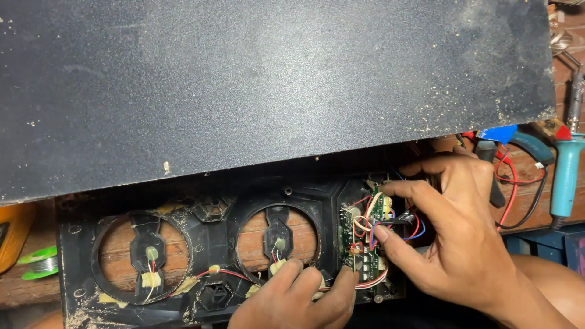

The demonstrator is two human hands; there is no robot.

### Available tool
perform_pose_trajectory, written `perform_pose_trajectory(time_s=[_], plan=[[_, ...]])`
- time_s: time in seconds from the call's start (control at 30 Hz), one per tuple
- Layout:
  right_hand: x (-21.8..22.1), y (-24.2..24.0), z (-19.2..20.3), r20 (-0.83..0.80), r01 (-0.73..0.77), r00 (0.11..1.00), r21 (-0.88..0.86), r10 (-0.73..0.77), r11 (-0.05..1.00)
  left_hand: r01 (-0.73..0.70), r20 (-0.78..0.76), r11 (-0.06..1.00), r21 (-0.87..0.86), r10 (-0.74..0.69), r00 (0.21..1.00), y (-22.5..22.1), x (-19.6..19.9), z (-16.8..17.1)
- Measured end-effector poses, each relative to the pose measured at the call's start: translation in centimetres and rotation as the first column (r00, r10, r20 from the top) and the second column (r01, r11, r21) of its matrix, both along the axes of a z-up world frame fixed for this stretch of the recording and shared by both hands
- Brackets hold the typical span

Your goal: Assembling and wiring the internal circuit board and front interface of a speaker system.

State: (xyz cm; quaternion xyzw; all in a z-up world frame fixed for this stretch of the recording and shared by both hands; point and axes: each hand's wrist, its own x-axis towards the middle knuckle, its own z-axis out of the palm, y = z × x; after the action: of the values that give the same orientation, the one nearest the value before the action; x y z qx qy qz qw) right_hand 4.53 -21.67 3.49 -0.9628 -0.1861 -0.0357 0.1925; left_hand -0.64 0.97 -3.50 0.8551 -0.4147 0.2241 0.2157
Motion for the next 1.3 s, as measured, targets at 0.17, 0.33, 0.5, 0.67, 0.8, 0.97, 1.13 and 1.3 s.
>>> perform_pose_trajectory(time_s=[0.17, 0.33, 0.5, 0.67, 0.8, 0.97, 1.13, 1.3], plan=[[-0.1, 0.5, -0.4, 0.029, 0.004, 1.0, -0.069, -0.002, 0.998, 0.005, -0.008, 1.0, 0.021, -0.005, 1.0, 0.3, 0.2, 0.3], [0.0, -0.1, -0.4, 0.008, -0.03, 0.999, -0.087, 0.031, 0.996, -0.024, -0.083, 1.0, -0.001, 0.024, 0.996, 0.4, -0.1, 0.4], [0.0, -0.5, -0.6, 0.024, -0.002, 1.0, -0.031, 0.002, 1.0, 0.054, -0.055, 0.998, -0.012, -0.054, 0.997, 0.8, 0.2, 1.1], [0.3, -0.1, -0.2, 0.007, -0.02, 1.0, -0.036, 0.02, 0.999, 0.082, -0.015, 0.997, 0.011, -0.081, 0.997, 1.1, 0.2, 1.5], [0.5, -0.3, -0.5, -0.015, -0.005, 1.0, -0.069, 0.004, 0.998, 0.11, -0.02, 0.994, 0.001, -0.11, 0.994, 1.3, 0.2, 1.2], [1.0, -0.4, -0.8, -0.066, -0.003, 0.998, 0.039, 0.006, 0.999, 0.129, -0.008, 0.992, -0.006, -0.129, 0.992, 1.3, 0.2, 1.3], [0.9, -0.6, -1.0, -0.101, -0.019, 0.995, 0.087, 0.028, 0.996, 0.149, 0.005, 0.989, 0.008, -0.149, 0.989, 1.2, 0.1, 1.2], [0.1, -0.6, -0.6, -0.062, -0.003, 0.998, -0.017, 0.001, 1.0, 0.147, -0.025, 0.989, 0.006, -0.147, 0.989, 1.2, 0.2, 2.1]])
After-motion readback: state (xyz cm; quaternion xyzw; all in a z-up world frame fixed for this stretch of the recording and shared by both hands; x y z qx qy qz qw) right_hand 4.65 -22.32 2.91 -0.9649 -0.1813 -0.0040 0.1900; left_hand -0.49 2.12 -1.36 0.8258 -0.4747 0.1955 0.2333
